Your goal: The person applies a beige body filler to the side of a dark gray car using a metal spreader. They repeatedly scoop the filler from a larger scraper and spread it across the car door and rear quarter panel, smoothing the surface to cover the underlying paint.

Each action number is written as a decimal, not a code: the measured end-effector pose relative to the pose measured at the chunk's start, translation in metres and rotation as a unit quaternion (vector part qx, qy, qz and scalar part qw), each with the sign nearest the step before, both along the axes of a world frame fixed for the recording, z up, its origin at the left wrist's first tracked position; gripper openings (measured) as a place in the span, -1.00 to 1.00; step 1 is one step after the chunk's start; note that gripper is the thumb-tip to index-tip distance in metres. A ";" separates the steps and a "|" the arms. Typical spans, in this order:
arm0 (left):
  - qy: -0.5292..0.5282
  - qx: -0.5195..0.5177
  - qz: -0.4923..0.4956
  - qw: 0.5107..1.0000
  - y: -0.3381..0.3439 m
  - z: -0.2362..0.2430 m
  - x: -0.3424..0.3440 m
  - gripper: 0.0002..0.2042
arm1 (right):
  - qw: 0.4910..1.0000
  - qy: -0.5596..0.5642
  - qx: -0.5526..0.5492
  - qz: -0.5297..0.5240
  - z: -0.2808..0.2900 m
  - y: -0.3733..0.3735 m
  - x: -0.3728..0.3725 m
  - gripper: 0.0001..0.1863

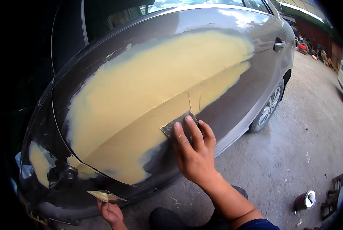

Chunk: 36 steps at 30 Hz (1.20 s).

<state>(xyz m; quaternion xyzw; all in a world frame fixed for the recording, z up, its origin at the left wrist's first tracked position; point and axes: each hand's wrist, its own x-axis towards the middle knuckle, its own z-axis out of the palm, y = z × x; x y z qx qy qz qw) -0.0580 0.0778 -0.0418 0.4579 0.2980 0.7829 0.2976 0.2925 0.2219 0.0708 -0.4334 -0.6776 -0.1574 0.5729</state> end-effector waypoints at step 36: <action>0.020 -0.016 -0.004 1.000 -0.001 0.005 0.001 -0.54 | 0.998 0.014 -0.062 -0.031 0.021 -0.001 0.069 -0.40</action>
